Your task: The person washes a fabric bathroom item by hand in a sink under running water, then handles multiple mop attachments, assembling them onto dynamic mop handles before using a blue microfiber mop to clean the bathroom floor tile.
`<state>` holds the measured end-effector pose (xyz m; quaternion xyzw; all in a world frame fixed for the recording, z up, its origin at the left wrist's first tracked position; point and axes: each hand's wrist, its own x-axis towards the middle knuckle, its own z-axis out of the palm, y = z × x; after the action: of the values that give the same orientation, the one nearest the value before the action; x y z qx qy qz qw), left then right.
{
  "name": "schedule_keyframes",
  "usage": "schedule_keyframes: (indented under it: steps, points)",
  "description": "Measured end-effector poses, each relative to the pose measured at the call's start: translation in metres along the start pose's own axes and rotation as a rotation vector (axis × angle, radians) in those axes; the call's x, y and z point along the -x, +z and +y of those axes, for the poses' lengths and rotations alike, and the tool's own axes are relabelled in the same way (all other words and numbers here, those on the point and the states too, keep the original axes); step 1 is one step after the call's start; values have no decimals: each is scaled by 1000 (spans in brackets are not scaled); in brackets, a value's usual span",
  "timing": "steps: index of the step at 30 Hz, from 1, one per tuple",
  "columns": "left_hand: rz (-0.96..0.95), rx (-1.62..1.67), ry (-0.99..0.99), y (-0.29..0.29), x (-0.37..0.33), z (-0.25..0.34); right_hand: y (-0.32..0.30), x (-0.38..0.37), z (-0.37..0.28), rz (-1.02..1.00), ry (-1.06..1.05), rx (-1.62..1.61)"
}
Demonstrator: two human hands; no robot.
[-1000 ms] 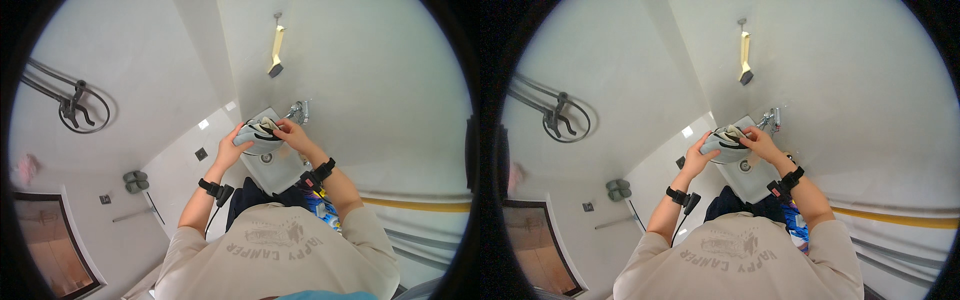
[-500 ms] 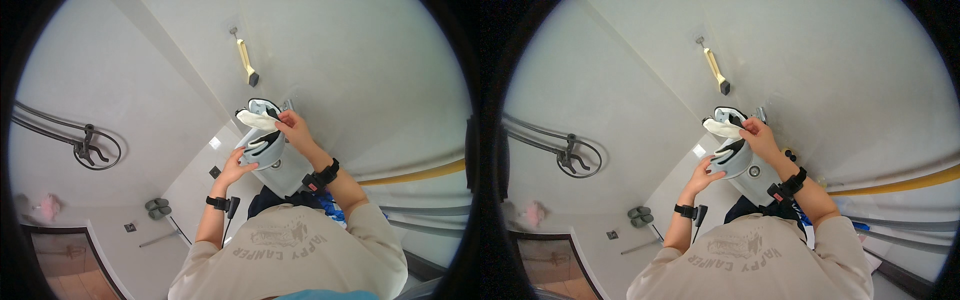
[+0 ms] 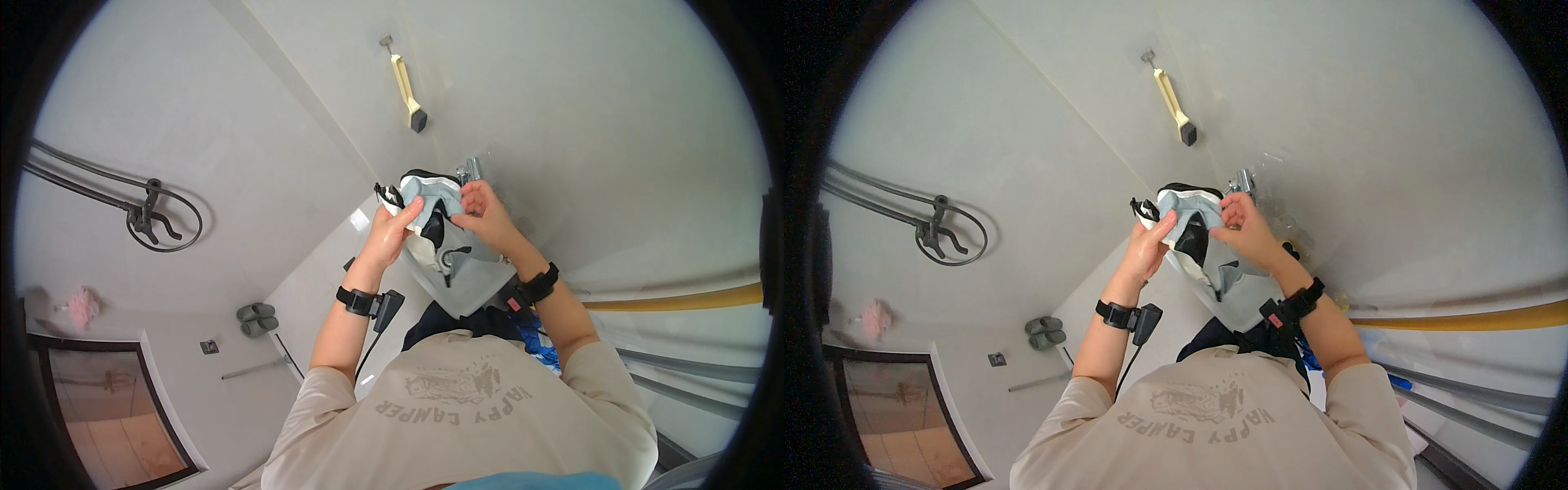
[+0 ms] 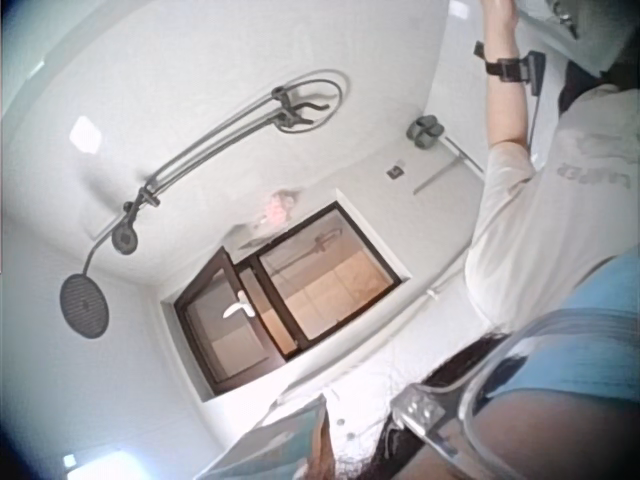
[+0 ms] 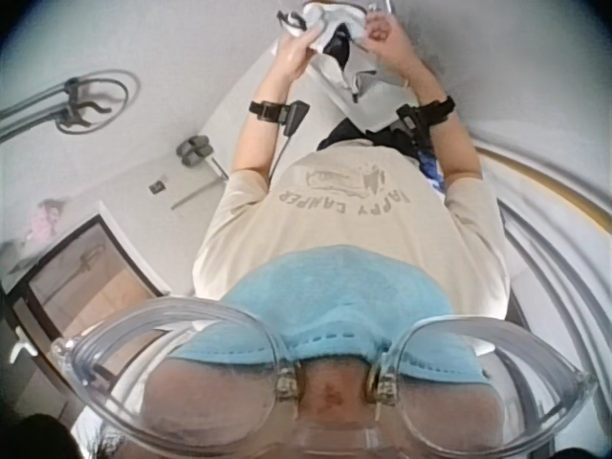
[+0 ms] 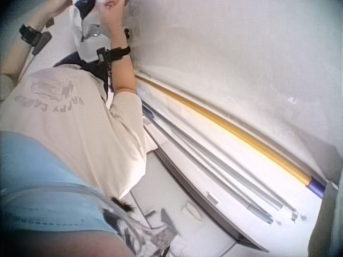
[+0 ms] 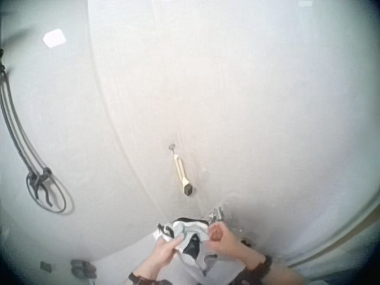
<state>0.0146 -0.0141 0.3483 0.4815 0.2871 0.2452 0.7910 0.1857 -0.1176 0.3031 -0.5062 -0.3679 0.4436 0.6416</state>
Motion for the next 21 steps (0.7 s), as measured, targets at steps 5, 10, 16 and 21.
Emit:
schedule_keyframes:
  steps: [5, 10, 16, 21]
  points:
    - [55, -156, 69, -7, 1, 0, -22, -3, 1, 35, -56, 287]
    - [354, -684, 194, -52, 4, 0, 0, -11, -40, -63, -60, 17]
    - [652, -1039, 146, -60, 21, -46, 46, -40, -59, -148, -69, 253]
    - [48, -780, 208, 1, 38, -79, 70, -57, -56, -206, -82, 428]
